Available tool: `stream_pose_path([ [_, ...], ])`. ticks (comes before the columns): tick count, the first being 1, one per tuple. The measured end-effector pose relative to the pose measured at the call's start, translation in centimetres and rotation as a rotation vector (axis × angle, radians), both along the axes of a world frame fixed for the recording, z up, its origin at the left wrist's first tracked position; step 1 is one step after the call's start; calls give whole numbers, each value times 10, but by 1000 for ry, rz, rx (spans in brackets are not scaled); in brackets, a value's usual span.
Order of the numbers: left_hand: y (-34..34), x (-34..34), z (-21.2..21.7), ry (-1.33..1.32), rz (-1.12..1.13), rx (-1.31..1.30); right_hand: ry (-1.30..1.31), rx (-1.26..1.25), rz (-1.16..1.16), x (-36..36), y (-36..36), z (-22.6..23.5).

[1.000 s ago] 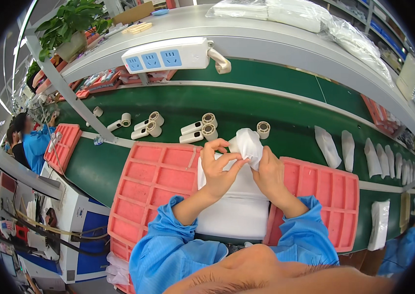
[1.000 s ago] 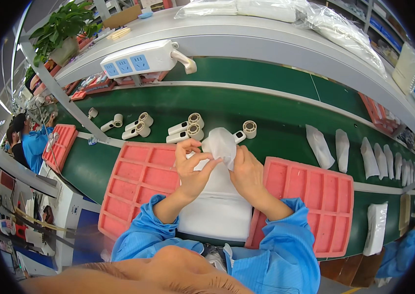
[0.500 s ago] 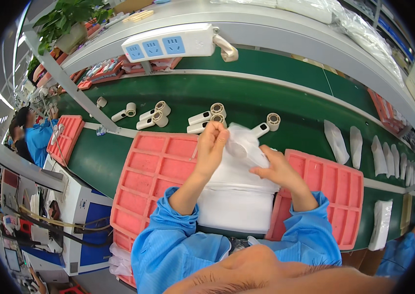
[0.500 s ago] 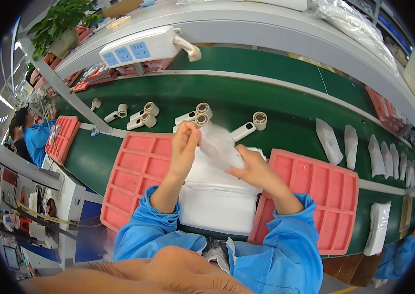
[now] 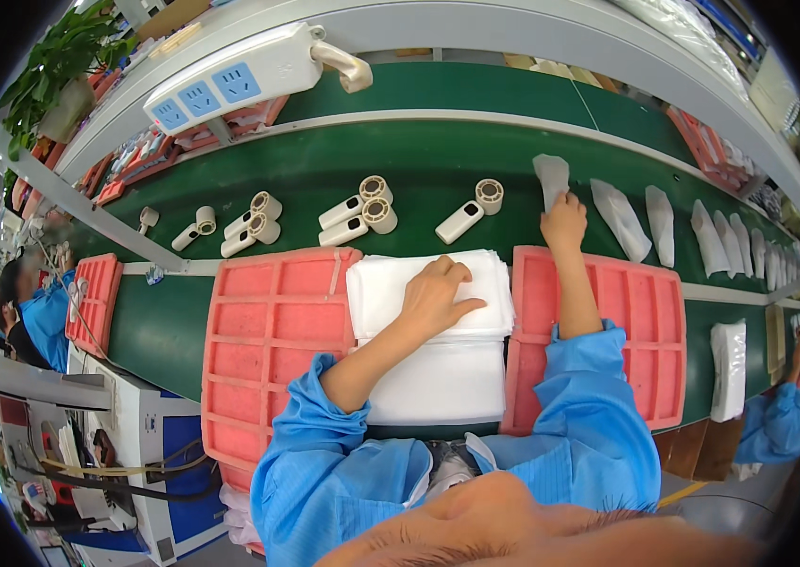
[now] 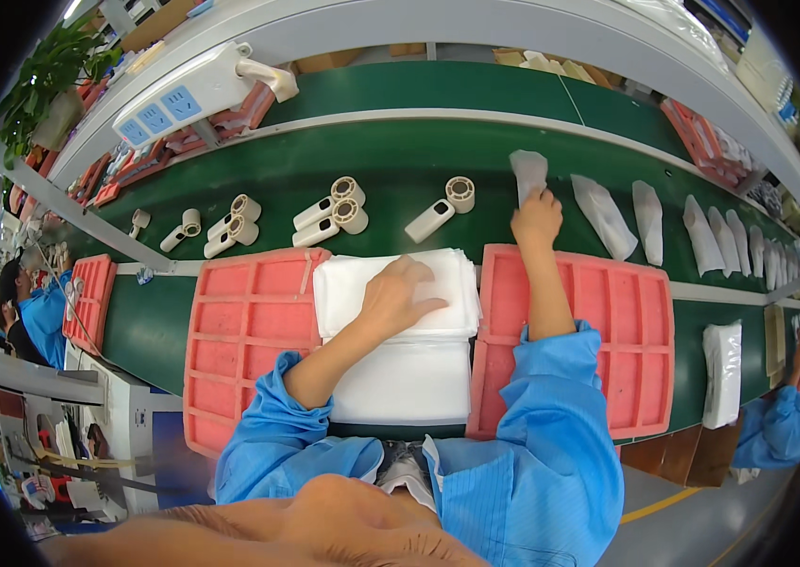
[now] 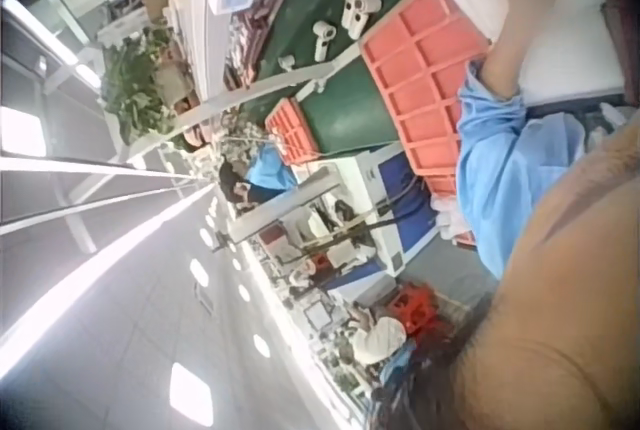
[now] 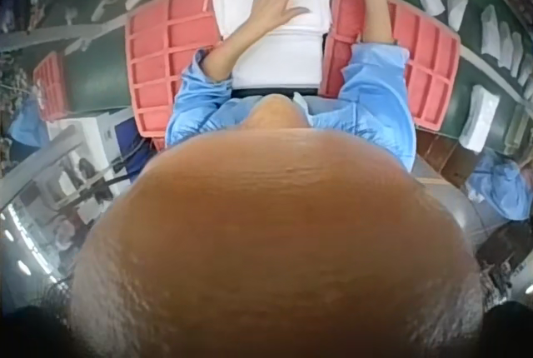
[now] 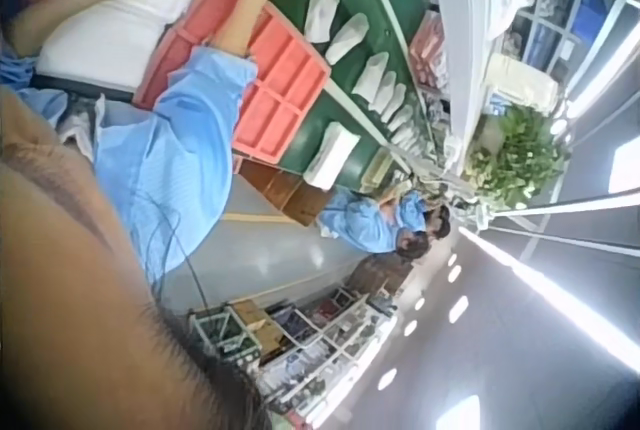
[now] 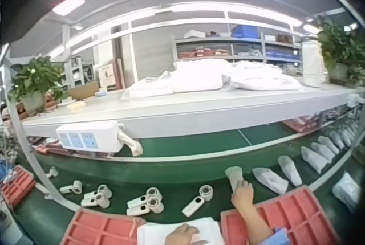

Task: The person wraps small electronic components in protective foam by hand, then places them into a pink sorting tray.

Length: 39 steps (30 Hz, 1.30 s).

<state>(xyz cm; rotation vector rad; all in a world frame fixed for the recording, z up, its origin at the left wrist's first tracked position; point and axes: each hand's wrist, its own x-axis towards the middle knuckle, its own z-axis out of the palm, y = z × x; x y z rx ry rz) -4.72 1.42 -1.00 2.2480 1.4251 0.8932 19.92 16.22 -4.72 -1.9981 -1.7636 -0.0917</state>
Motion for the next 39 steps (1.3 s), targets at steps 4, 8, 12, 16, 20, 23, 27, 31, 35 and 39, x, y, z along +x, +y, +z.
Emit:
stream_pose_path([
  [4,2,11,-5,61,-46,29,338,206,333,-13,33,-27],
  [8,3,16,-4,94,-53,35,736,-147,515,-28,64,-47],
  [12,3,30,6,102,-62,18,826,-282,546,-25,55,-37],
  [16,8,30,-6,74,-34,12,751,-231,592,-41,16,7],
  [20,10,29,-11,-6,-36,-26,706,-140,656,-50,-15,18],
  [23,14,23,-9,-174,-76,-113,715,-96,676,-36,-24,29],
  [27,16,-3,-2,-500,-81,-247,954,7,734,-20,-45,88],
  [31,18,-11,9,-705,-78,-267,1105,104,797,25,-88,137],
  [35,11,-18,24,-915,-69,-334,979,31,988,13,-99,139],
  [39,-3,-22,47,-1054,14,-320,791,13,1144,-38,-97,124],
])
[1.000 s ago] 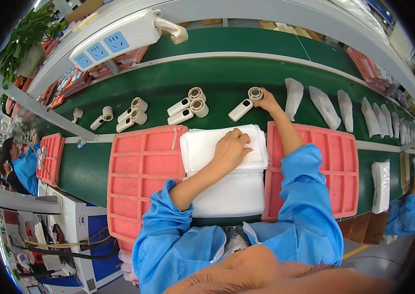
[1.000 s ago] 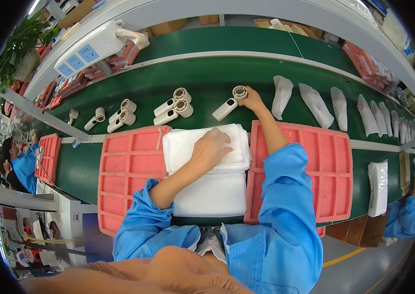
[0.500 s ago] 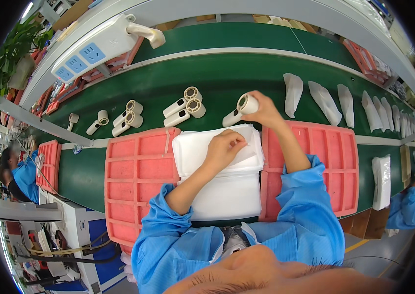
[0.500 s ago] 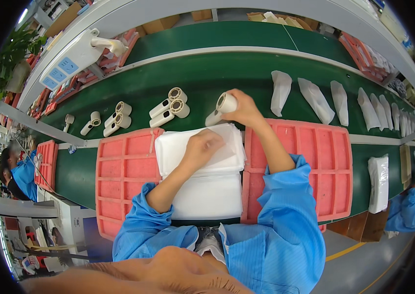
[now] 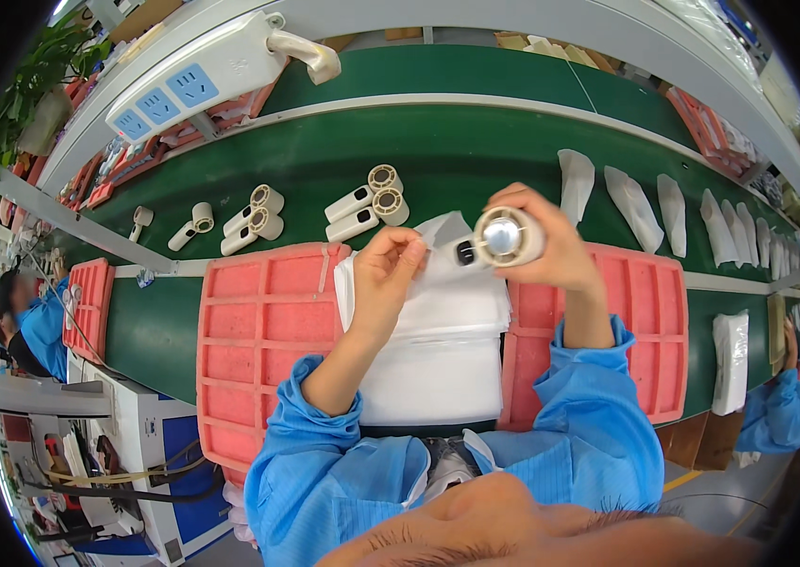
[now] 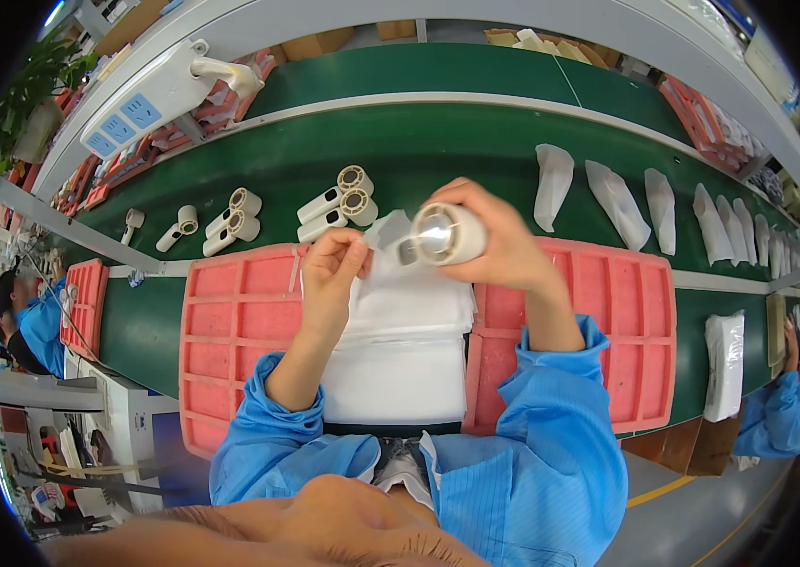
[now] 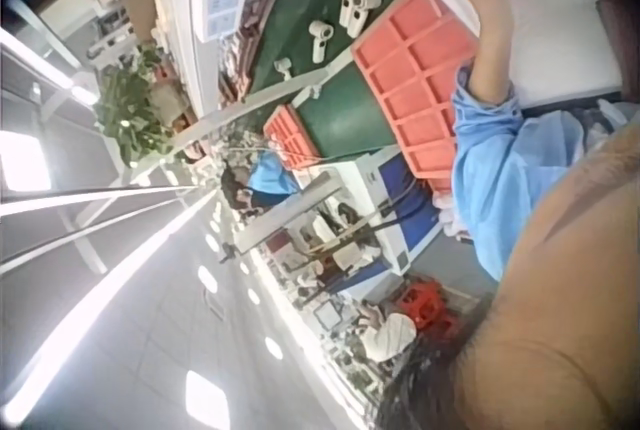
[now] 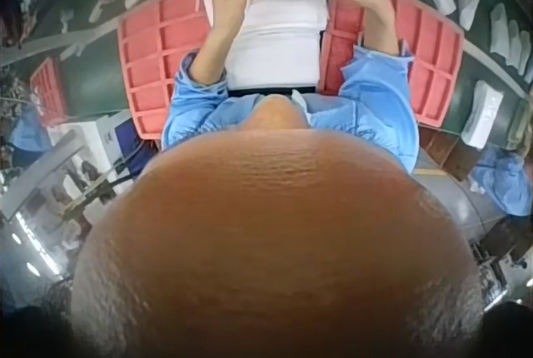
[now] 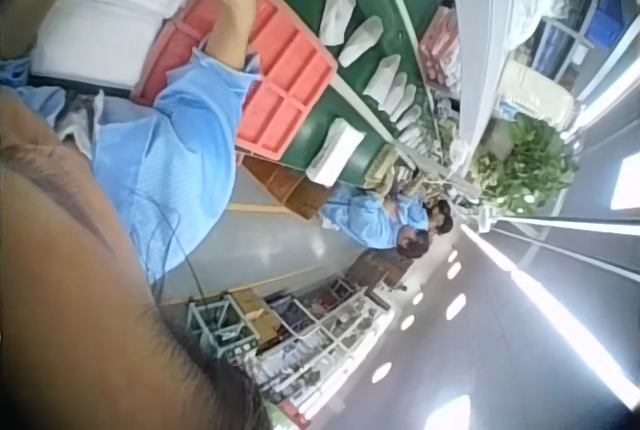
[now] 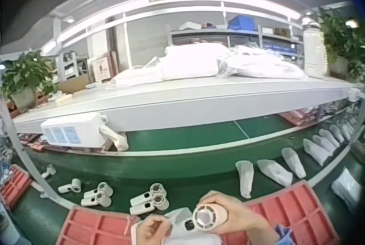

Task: The person wraps small electronic components in protective foam by hand, then places them into a pink sorting tray.

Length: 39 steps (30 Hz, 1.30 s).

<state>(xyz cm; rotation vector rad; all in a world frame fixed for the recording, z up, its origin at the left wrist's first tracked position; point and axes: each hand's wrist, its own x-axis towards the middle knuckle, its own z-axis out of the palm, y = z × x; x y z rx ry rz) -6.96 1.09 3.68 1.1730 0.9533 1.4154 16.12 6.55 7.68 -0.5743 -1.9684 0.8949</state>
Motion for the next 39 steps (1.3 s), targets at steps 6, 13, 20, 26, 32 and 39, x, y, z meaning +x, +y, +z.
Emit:
stream_pose_path([
  [6,-3,5,8,-429,-31,15,-168,261,-185,-50,-18,-26],
  [13,-24,14,8,349,185,472,-327,360,-290,-59,-37,-21],
  [20,-21,31,-1,808,275,899,-259,443,-453,-50,-19,-27],
  [26,-13,26,17,788,286,522,85,-26,-257,-59,-33,-34],
  [32,-1,-17,15,340,-53,527,92,181,-162,-51,-16,-25],
  [39,-1,-4,14,215,236,464,-335,229,-467,-45,-7,-45],
])
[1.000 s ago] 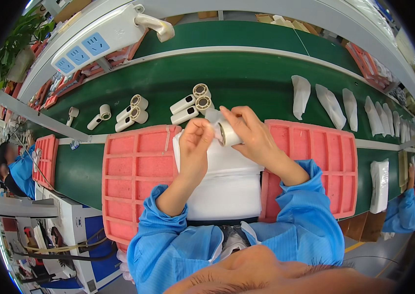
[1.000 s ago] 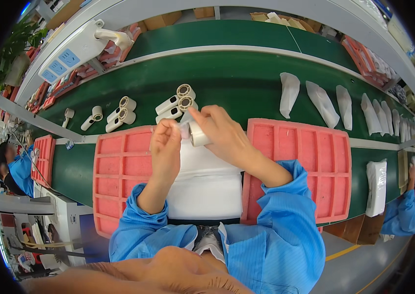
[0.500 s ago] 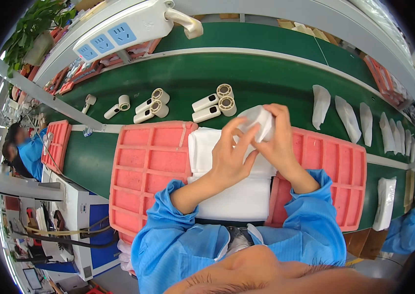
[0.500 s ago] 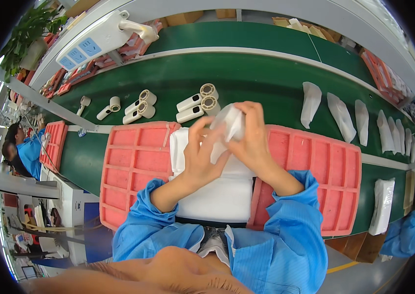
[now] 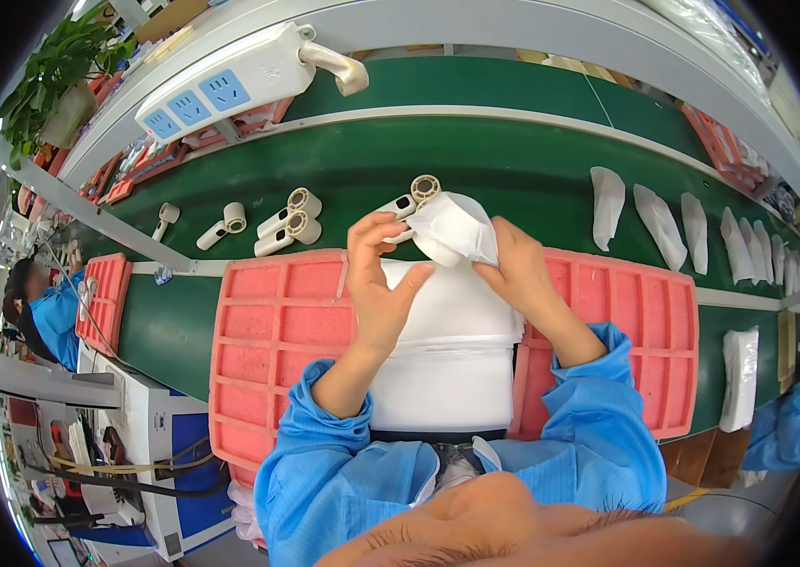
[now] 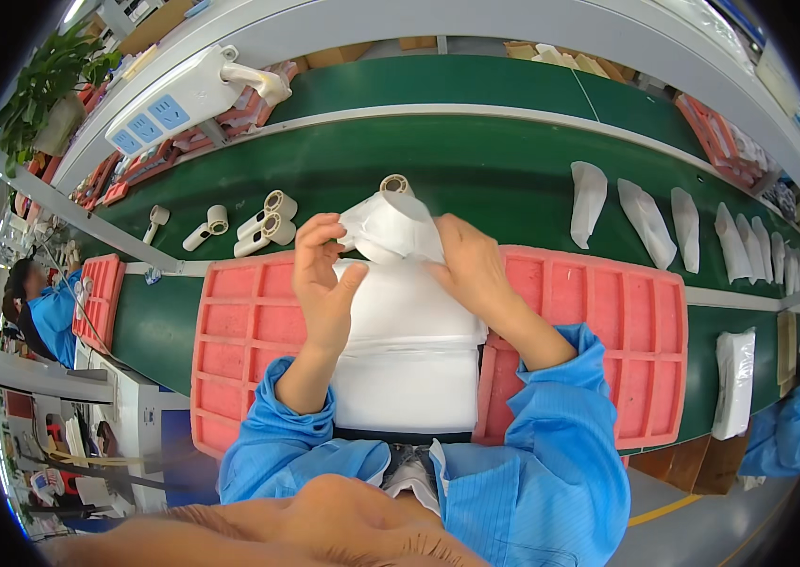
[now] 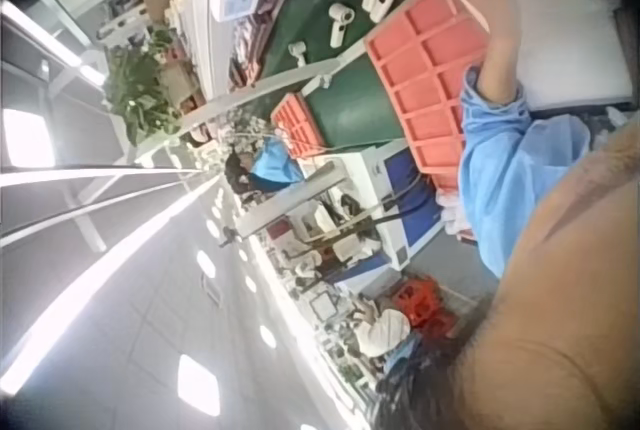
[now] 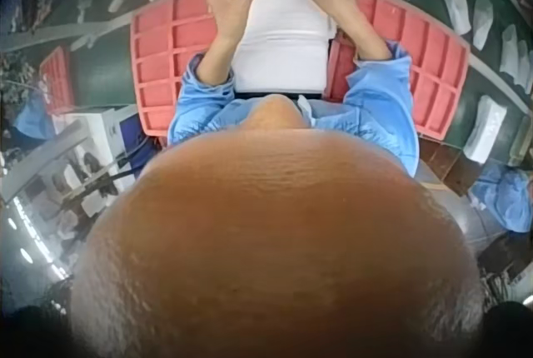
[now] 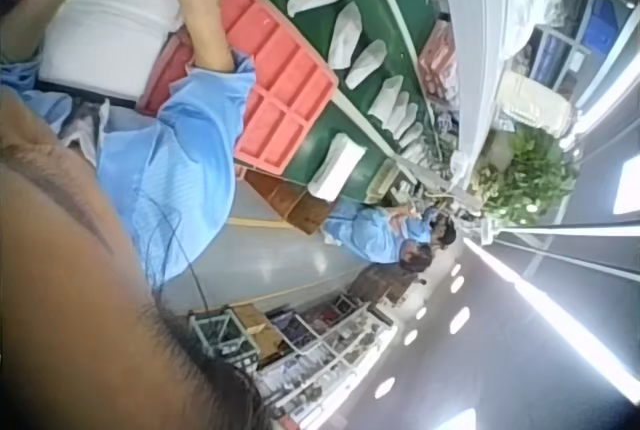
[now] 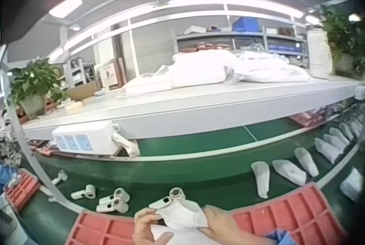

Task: The person wraps small electronic components in protective foam by hand, then places them into a pink sorting tray.

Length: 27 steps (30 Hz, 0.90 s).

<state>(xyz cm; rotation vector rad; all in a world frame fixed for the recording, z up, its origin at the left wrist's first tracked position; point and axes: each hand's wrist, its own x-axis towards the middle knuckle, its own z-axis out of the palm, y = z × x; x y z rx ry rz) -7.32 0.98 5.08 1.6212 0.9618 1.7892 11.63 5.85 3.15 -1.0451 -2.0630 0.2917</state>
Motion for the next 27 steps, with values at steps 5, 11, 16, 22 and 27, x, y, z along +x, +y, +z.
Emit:
stream_pose_path([
  [5,-4,4,-5,161,142,113,13,195,-16,-12,-8,-2],
  [11,-7,2,-5,395,322,190,76,-17,-16,-7,-12,4],
  [16,17,-11,-20,114,275,-94,83,-645,497,23,5,1],
  [22,21,20,-38,297,52,-275,3,-406,-360,68,91,-58],
  [27,11,43,-64,809,28,-175,-429,-84,-819,60,95,-93],
])
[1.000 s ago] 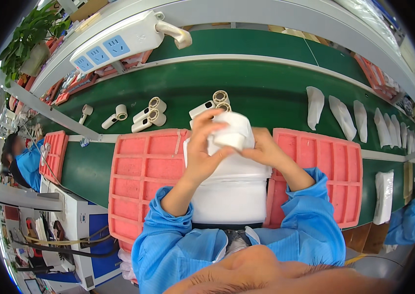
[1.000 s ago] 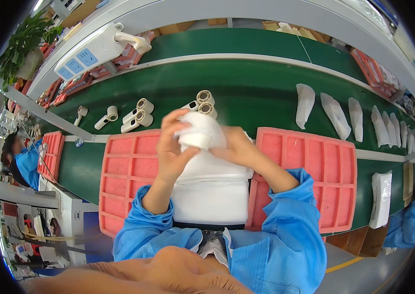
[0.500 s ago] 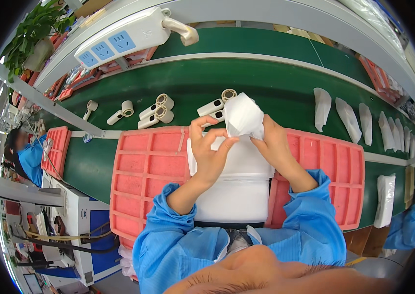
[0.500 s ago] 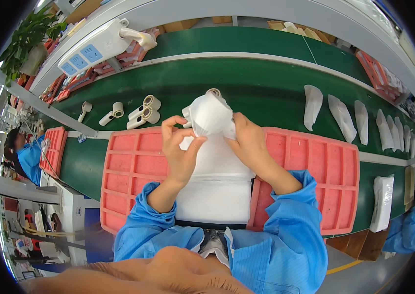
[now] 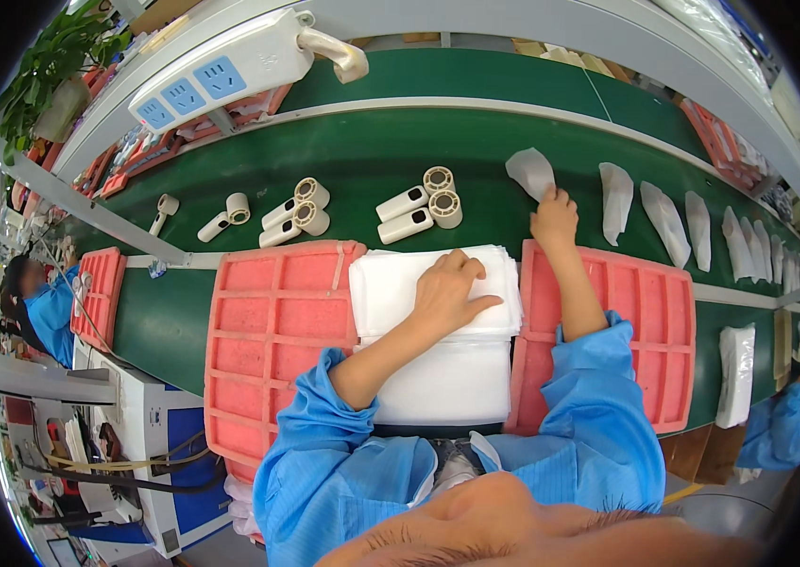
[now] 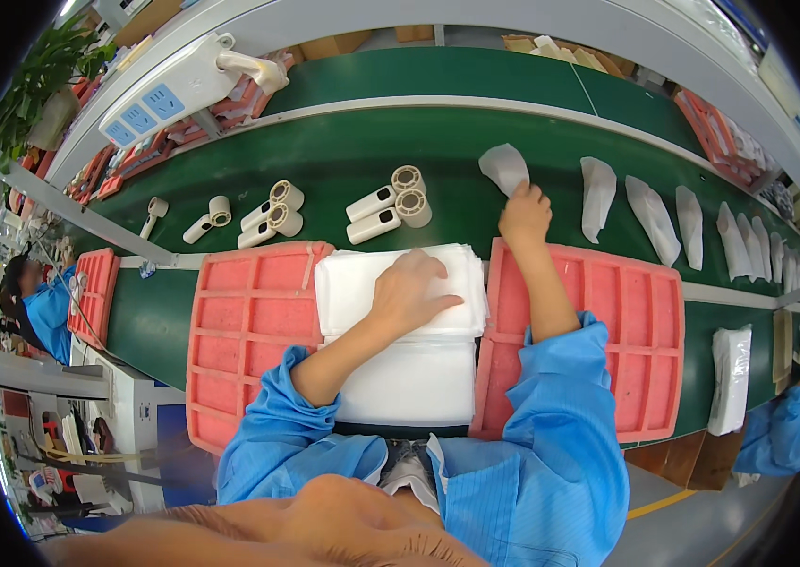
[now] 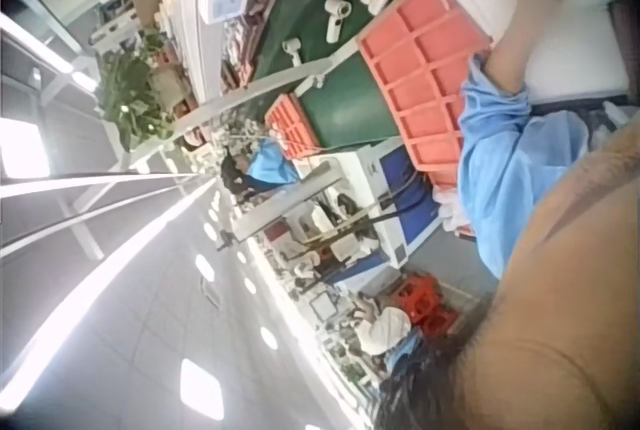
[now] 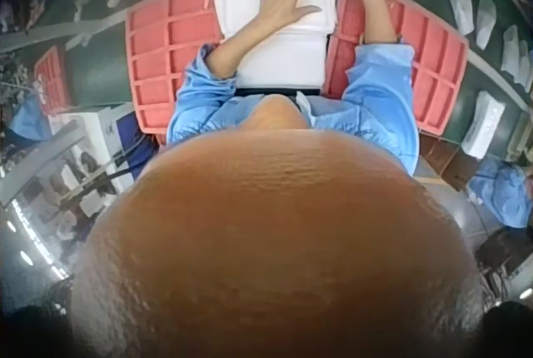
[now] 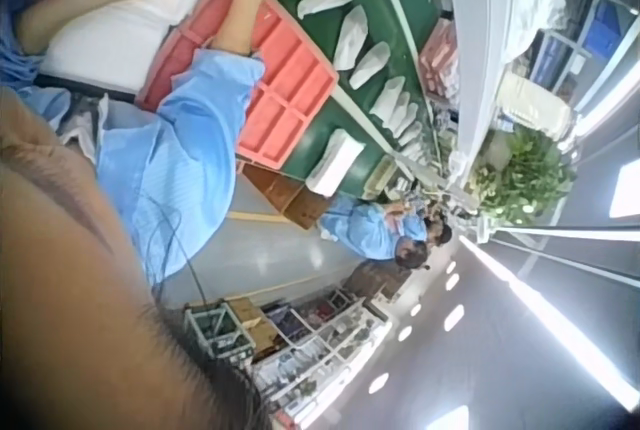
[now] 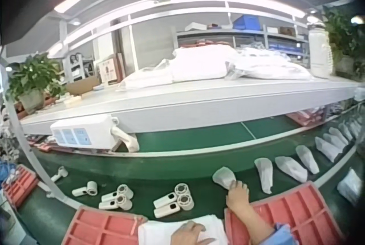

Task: The person wraps small electronic components in protective foam by hand, then places them into a pink sorting tray.

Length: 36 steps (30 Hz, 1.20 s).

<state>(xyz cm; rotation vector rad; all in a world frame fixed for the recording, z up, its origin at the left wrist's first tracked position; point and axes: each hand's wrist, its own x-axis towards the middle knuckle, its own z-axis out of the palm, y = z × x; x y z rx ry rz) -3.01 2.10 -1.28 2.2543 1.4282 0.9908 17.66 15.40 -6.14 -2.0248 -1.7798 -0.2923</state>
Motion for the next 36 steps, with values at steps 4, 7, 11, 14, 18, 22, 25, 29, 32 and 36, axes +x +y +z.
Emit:
stream_pose_path([
  [4,2,-1,-10,82,18,45,229,107,497,-47,-4,21],
  [7,2,5,-11,49,-5,46,694,-281,769,-73,20,-10],
  [11,5,4,-11,-46,-34,26,817,-328,737,-80,37,-34],
  [14,6,-10,-12,-138,-58,-27,863,-219,734,-80,17,1],
  [18,16,-23,0,-424,-154,-325,855,42,626,-32,-28,89],
  [22,19,-42,8,-620,-153,-469,1289,77,800,19,-68,139],
  [25,19,-44,12,-833,-218,-507,1280,14,989,37,-87,149],
  [29,11,-45,35,-986,-182,-455,1082,-43,1028,12,-91,147],
  [32,5,-54,51,-983,-145,-450,997,-36,1146,-1,-89,143],
  [36,5,-59,56,-955,-167,-434,981,79,1166,5,-90,147],
])
